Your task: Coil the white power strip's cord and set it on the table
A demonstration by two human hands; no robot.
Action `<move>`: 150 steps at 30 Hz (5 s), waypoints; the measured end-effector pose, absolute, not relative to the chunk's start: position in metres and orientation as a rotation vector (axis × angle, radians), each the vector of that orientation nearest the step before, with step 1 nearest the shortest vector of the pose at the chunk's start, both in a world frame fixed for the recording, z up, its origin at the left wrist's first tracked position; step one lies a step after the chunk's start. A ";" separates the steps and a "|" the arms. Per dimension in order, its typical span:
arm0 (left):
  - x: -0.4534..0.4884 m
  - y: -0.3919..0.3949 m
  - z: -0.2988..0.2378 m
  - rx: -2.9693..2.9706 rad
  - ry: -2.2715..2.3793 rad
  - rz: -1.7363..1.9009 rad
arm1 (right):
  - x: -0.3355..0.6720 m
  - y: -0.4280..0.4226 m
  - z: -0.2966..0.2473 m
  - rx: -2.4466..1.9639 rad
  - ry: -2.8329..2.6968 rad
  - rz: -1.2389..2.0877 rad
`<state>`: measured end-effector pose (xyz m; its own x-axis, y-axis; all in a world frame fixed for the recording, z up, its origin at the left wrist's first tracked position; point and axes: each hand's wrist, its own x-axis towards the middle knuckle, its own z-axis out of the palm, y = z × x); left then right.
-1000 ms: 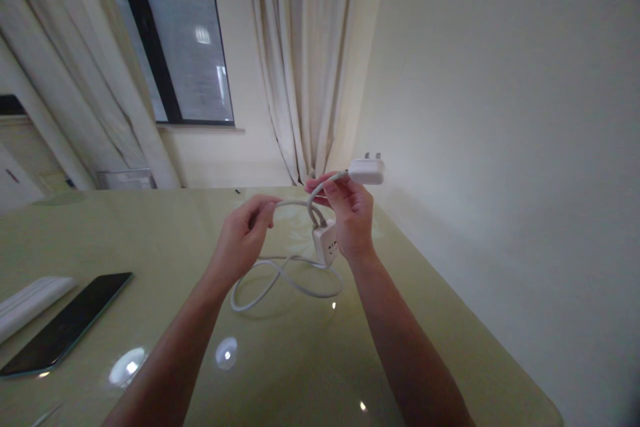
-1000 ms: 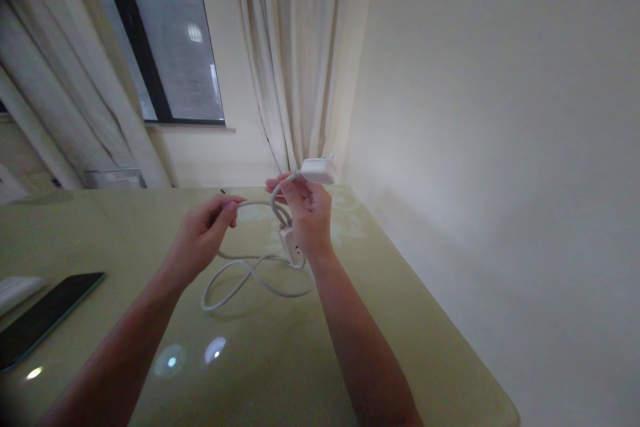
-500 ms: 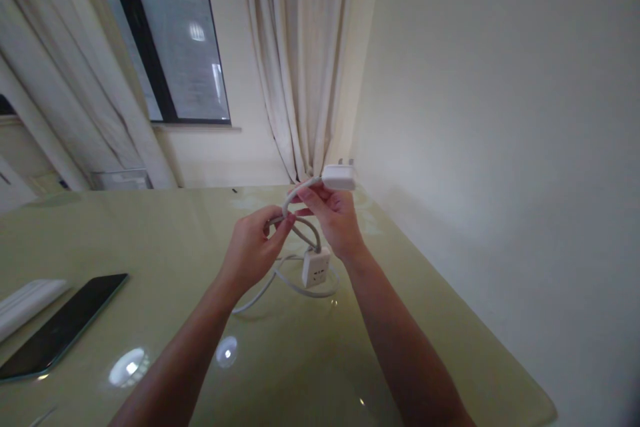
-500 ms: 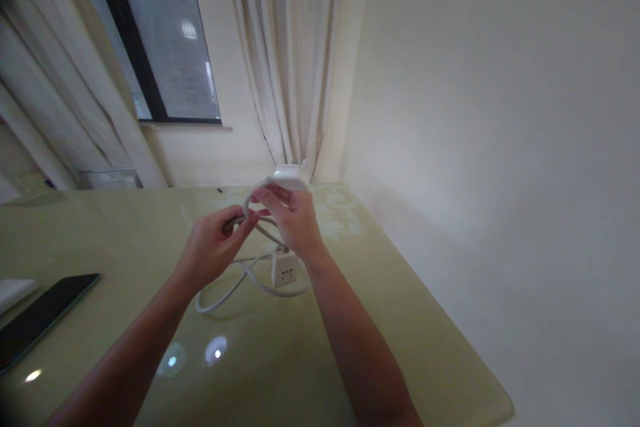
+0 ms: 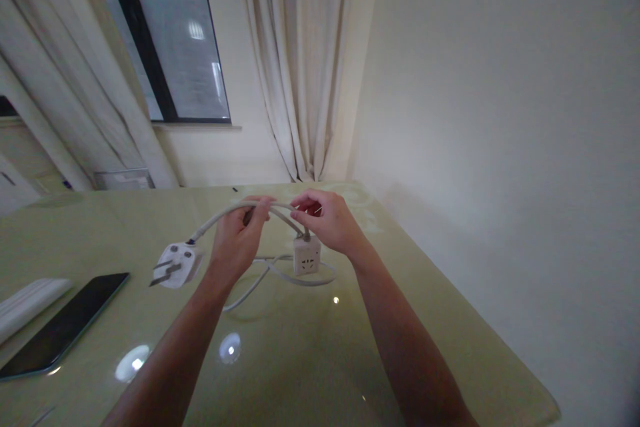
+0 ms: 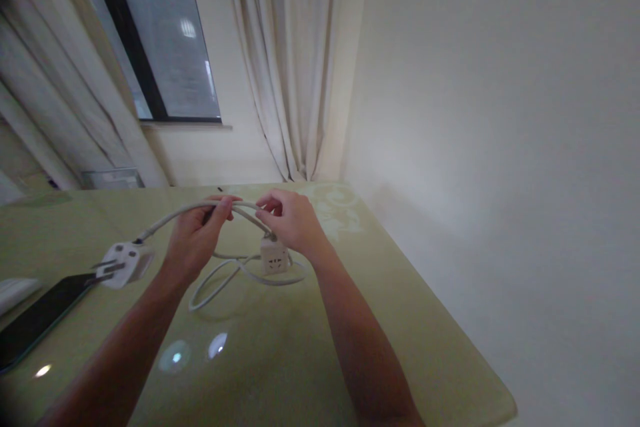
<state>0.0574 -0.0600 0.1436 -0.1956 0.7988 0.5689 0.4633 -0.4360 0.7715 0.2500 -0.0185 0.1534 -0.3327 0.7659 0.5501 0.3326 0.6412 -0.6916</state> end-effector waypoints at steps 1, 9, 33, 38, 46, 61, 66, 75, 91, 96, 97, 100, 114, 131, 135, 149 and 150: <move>0.056 -0.059 0.143 1.771 1.473 1.673 | 0.250 -0.018 0.153 -0.861 -1.914 0.619; 0.051 -0.060 0.146 1.814 1.619 1.614 | 0.247 -0.013 0.147 -0.739 -1.740 0.986; 0.071 -0.070 0.157 1.092 0.915 1.802 | 0.244 -0.014 0.139 -0.386 -1.737 1.685; 0.070 -0.074 0.161 1.051 0.834 1.778 | 0.234 -0.024 0.141 -0.231 -1.829 1.779; 0.069 -0.077 0.162 1.068 0.789 1.746 | 0.226 -0.031 0.139 -0.086 -1.799 1.866; 0.052 -0.069 0.155 1.707 1.207 1.687 | 0.238 -0.032 0.155 -0.786 -2.362 1.024; 0.047 -0.069 0.156 1.868 1.343 1.612 | 0.229 -0.050 0.164 -1.099 -2.545 0.424; 0.045 -0.072 0.153 1.839 1.225 1.457 | 0.222 -0.055 0.156 -0.990 -2.621 0.223; 0.038 -0.074 0.155 1.543 0.826 1.426 | 0.224 -0.029 0.140 -1.139 -2.440 0.638; 0.048 -0.069 0.152 1.401 0.851 1.548 | 0.224 -0.026 0.141 -1.185 -2.392 0.741; 0.050 -0.067 0.151 1.363 0.875 1.586 | 0.224 -0.026 0.141 -1.169 -2.394 0.760; 0.052 -0.060 0.148 1.177 0.892 1.722 | 0.222 -0.026 0.139 -1.098 -2.376 0.803; 0.011 -0.056 0.166 0.750 0.643 1.942 | 0.241 -0.060 0.153 -0.984 -2.406 0.380; 0.051 -0.076 0.168 1.107 0.783 1.635 | 0.277 -0.056 0.159 -0.650 -2.814 -0.608; 0.063 -0.080 0.170 1.071 0.686 1.619 | 0.289 -0.058 0.151 -0.647 -2.790 -0.240; 0.075 -0.092 0.175 0.946 0.524 1.615 | 0.272 -0.073 0.133 -0.839 -2.590 1.209; 0.078 -0.094 0.175 0.951 0.518 1.624 | 0.268 -0.075 0.130 -0.850 -2.542 1.265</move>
<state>0.0782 -0.0938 0.1754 -0.0466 0.9496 0.3100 -0.5949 -0.2756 0.7551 0.2678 -0.0753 0.1303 -0.8209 0.5637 -0.0911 0.4127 0.4755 -0.7769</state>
